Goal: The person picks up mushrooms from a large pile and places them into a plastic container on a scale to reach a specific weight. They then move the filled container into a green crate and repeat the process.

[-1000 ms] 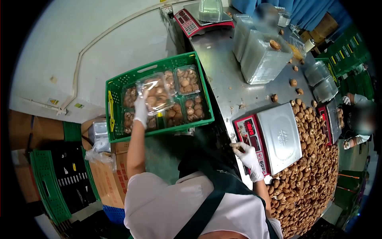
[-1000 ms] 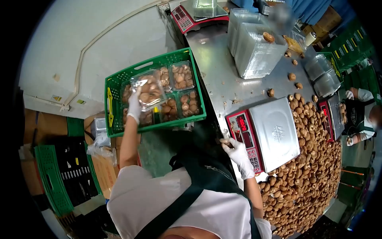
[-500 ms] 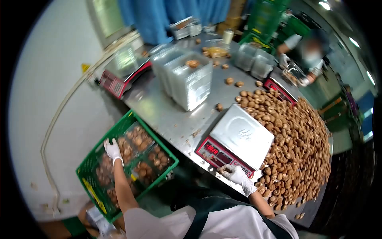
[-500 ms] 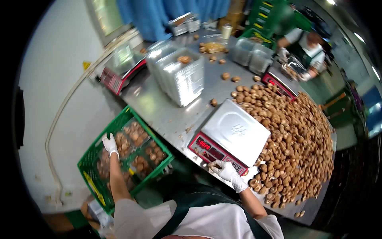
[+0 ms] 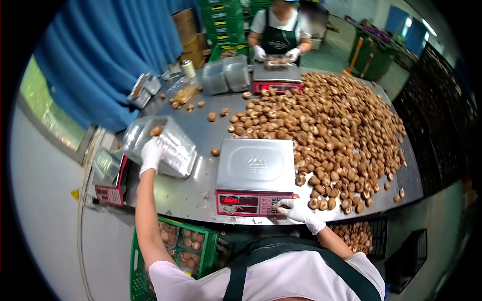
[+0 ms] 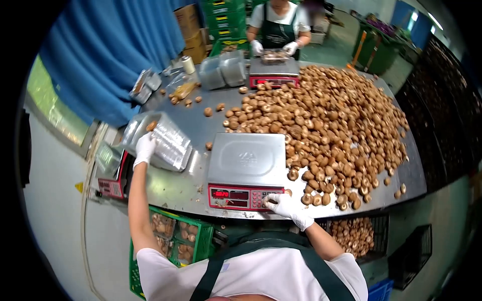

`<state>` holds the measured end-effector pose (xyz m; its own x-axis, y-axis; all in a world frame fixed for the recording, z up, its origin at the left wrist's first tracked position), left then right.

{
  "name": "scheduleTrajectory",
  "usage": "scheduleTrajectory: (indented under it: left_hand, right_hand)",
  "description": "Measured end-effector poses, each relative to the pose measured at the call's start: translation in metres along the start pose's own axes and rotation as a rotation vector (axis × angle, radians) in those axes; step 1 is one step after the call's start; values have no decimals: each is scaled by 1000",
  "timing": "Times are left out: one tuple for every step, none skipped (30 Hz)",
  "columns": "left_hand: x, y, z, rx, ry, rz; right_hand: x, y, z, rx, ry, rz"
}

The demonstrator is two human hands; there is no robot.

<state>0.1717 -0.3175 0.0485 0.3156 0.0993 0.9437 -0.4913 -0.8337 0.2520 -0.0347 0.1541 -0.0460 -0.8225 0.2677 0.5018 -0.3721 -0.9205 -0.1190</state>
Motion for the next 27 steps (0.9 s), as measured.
scheduleTrajectory:
  left_hand:
    - [0, 6, 6, -10, -5, -13]
    - [-1, 10, 7, -22, -9, -23]
    - [8, 10, -2, 53, 29, 21]
    - [23, 8, -13, 126, 71, 65]
    - [32, 6, -18, 107, 75, 21]
    - [36, 5, -19, 84, 75, -19]
    - [32, 12, -12, 124, 14, -9]
    - [27, 22, -1, 165, -44, 7]
    - [24, 31, 9, 129, -39, 28]
    - [22, 36, 13, 96, -36, 44]
    - [28, 36, 7, 87, -50, 84]
    - [31, 36, 4, 85, -64, 119]
    - [25, 41, 13, 151, -276, 155]
    - [21, 51, 29, 227, -485, 191]
    - [17, 60, 44, 199, -465, 181]
    - [14, 70, 60, 174, -445, 166]
    - [11, 82, 82, 113, -417, 102]
    - [15, 83, 77, 55, -390, 35]
    - [19, 85, 72, 49, -386, 40]
    - [27, 85, 71, 40, -279, -22]
    - [38, 76, 57, 33, -172, -85]
    - [42, 67, 41, 33, -167, -82]
    - [46, 58, 21, -34, -73, -208]
    - [50, 46, -2, -100, 23, -331]
    - [54, 30, -32, -67, 34, -312]
    - [50, 7, -64, -104, -9, -328]
    - [47, -10, -89, -141, -52, -345]
  right_hand:
    - [9, -8, 3, -91, -47, -19]
    - [11, -14, -12, -121, 1, -45]
    - [12, -20, -27, -147, -4, -97]
    - [13, -28, -36, -178, -8, -149]
    - [21, -34, -34, -231, 17, -130]
    - [24, -41, -35, -231, -39, -188]
    - [30, -47, -32, -302, 22, -162]
    - [31, -53, -37, -296, 78, -227]
    - [33, -56, -42, -287, 44, -234]
    - [38, -60, -40, -314, 63, -232]
    - [39, -61, -47, -366, 82, -203]
    - [40, -64, -55, -313, 2, -227]
    - [43, -68, -58, -318, 16, -243]
    - [46, -71, -59, -316, 29, -255]
    - [49, -74, -59, -350, 43, -246]
    - [53, -77, -58, -378, 55, -233]
    - [58, -81, -56, -387, 34, -217]
    - [56, -83, -62, -394, 42, -222]
    - [53, -84, -72, -366, 86, -269]
    - [50, -85, -81, -337, 128, -313]
    - [49, -86, -90, -302, 130, -325]
    - [52, -88, -91, -304, 135, -323]
    - [57, -90, -89, -321, 131, -301]
    - [61, -92, -86, -338, 129, -277]
    - [65, -94, -85, -343, 122, -266]
    - [68, -96, -84, -345, 129, -255]
    - [70, -98, -83, -334, 49, -270]
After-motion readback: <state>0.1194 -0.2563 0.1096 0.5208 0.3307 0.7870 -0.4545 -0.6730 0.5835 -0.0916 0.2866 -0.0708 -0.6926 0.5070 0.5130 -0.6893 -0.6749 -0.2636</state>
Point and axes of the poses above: each hand's wrist, its own y-axis towards the middle knuckle, its own x-axis out of the back of the hand, z = x × y, the point moved 1 cm from there along y, towards the middle knuckle
